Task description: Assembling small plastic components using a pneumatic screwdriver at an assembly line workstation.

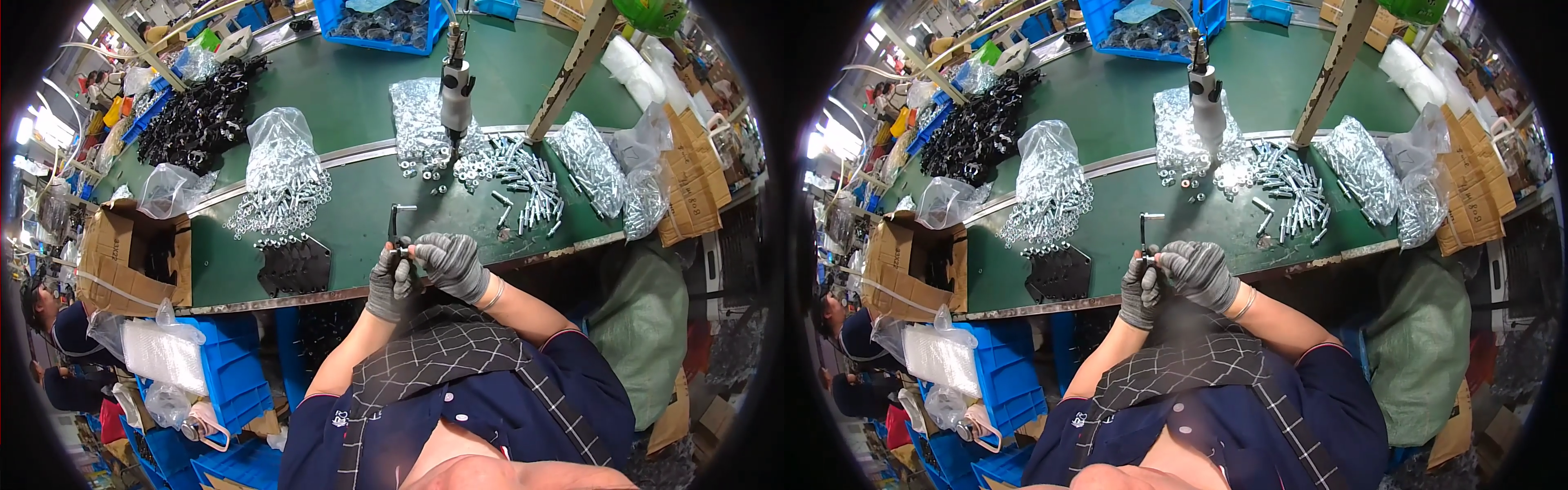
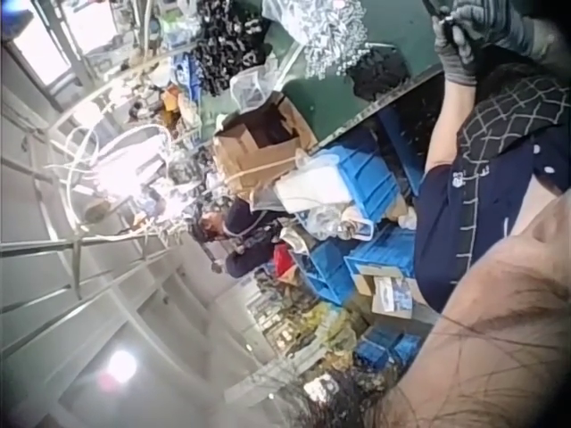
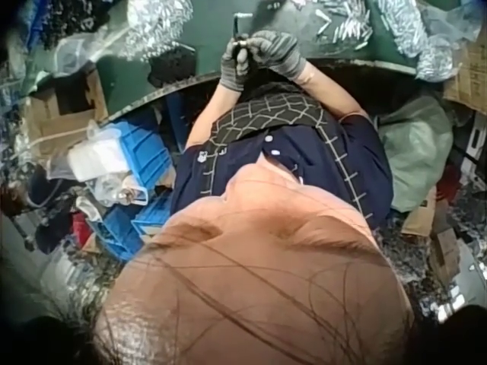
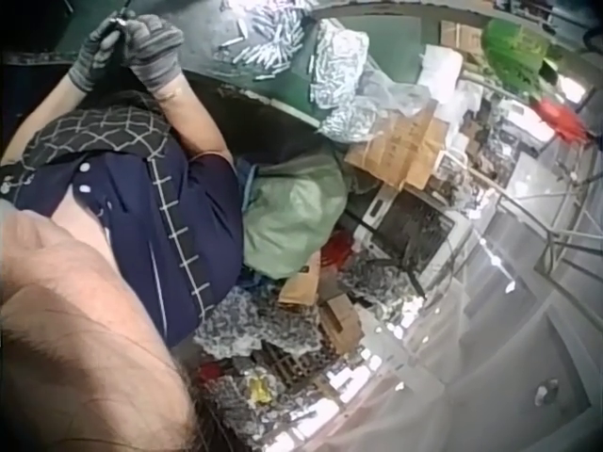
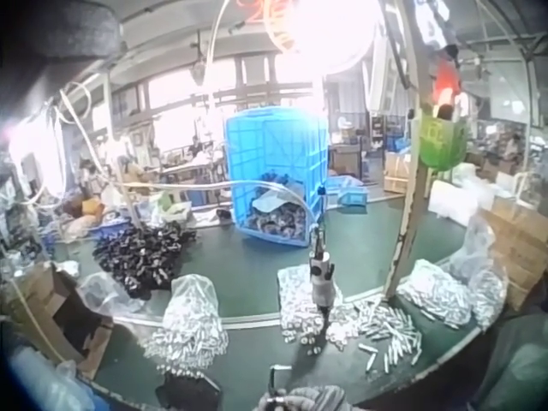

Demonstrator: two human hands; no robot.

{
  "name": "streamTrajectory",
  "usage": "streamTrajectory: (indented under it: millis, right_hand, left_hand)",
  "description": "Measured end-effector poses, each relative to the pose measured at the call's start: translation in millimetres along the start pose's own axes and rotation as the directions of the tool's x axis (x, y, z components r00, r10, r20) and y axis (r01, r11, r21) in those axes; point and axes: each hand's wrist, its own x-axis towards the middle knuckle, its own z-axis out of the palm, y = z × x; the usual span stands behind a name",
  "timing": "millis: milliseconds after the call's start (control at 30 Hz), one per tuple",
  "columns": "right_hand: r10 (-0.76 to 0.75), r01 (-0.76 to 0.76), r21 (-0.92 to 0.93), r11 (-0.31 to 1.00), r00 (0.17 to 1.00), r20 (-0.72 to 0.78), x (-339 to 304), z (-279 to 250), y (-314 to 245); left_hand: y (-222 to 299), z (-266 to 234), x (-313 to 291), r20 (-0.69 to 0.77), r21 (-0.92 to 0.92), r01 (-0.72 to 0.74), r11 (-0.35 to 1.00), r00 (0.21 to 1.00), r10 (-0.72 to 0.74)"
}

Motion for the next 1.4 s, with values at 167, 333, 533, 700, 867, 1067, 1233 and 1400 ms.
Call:
streamTrajectory:
  millis: [167, 333, 533, 700, 867, 1067, 1233, 1400]
  right_hand:
    - [0.025, -0.034, 0.122, 0.992, 0.996, 0.081, -6.1, -1.3, 13.2]
    - [0.222, -0.2, -0.113, 0.973, 0.946, 0.235, -16.7, 10.3, 95.4]
    - [0.495, -0.356, -0.412, 0.839, 0.813, 0.306, 6.3, 30.4, 139.7]
    - [0.437, -0.381, -0.216, 0.899, 0.75, 0.496, 13.0, 20.1, 118.9]
    - [0.022, -0.071, 0.079, 0.994, 0.866, 0.499, 18.2, 6.7, 83.2]
    - [-0.171, 0.234, -0.035, 0.972, 0.795, 0.581, 32.2, -0.4, 75.6]
    - [-0.08, 0.216, -0.116, 0.969, 0.727, 0.682, 34.6, 0.9, 74.9]
    - [0.06, 0.024, -0.121, 0.992, 0.762, 0.645, 22.9, 10.2, 73.5]
  left_hand:
    - [2.2, 4.2, 2.2, -0.233, 0.184, -0.044, 0.982, 0.968, 0.088]
    - [20.7, 9.6, 20.4, -0.422, 0.436, 0.091, 0.896, 0.899, 0.114]
    - [19.7, 2.9, 54.4, -0.451, 0.749, 0.228, 0.622, 0.864, 0.227]
    - [19.3, 4.1, 57.6, -0.455, 0.755, 0.228, 0.615, 0.857, 0.241]
    - [16.7, 10.5, 59.6, -0.477, 0.77, 0.254, 0.585, 0.838, 0.265]
    - [16.0, 8.3, 60.7, -0.471, 0.803, 0.269, 0.532, 0.833, 0.289]
    - [15.1, 6.8, 61.4, -0.503, 0.799, 0.287, 0.528, 0.8, 0.326]
    - [16.0, 0.5, 60.2, -0.518, 0.781, 0.283, 0.557, 0.791, 0.325]
